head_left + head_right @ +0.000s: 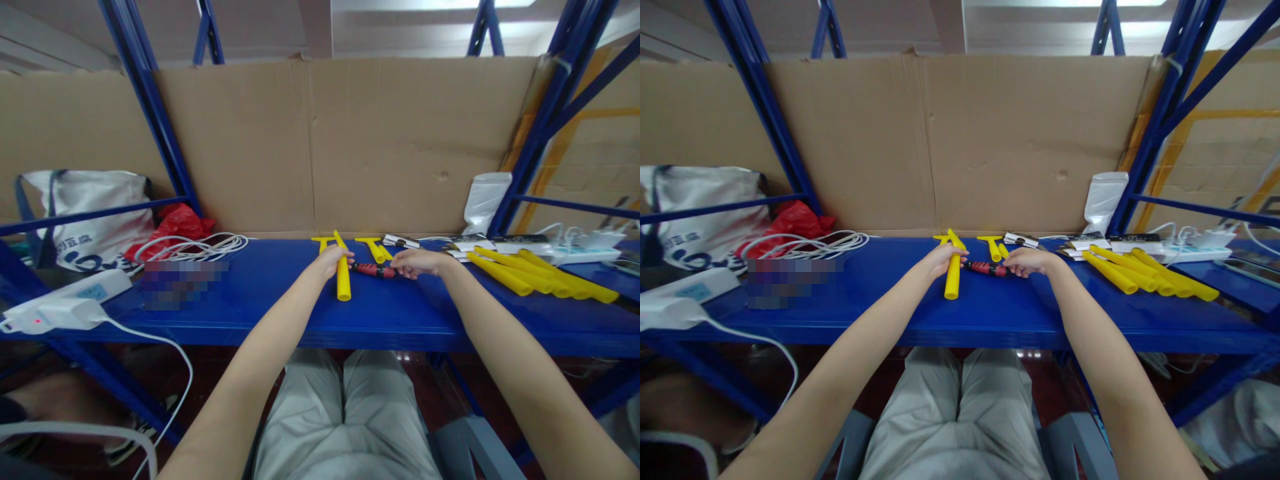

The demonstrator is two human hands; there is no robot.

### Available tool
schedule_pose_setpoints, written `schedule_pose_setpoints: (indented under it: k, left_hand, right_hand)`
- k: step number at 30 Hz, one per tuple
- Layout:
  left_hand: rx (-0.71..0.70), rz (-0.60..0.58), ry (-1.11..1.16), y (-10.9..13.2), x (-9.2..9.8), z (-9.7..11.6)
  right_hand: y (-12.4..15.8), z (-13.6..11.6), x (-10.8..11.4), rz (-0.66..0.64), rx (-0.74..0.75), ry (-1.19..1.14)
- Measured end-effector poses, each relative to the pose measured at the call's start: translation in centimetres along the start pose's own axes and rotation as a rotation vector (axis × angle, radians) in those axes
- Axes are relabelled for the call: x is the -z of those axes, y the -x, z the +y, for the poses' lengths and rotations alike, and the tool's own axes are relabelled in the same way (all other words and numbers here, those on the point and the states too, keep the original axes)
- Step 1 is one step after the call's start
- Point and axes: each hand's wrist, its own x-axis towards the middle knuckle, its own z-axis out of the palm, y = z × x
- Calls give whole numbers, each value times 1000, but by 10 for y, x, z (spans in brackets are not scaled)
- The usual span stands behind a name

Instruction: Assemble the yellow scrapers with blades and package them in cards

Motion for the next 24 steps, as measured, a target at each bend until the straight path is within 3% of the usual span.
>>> schedule_pose_setpoints:
  k: [5,9,12,14,24]
  left_hand:
    - [-185,50,-229,0,0,-6]
    - [-426,66,-494,-2,2,-12]
    - [-506,45,-634,-2,1,-13]
    - [-529,22,-668,-2,0,-14]
    - [-606,3,-720,2,-3,-13]
  right_hand:
    - [-2,1,2,82,38,109]
    - [-12,11,13,380,-12,435]
    - [-19,18,25,579,-22,734]
    - [-19,22,32,640,-51,865]
    - [-20,36,31,595,-233,948]
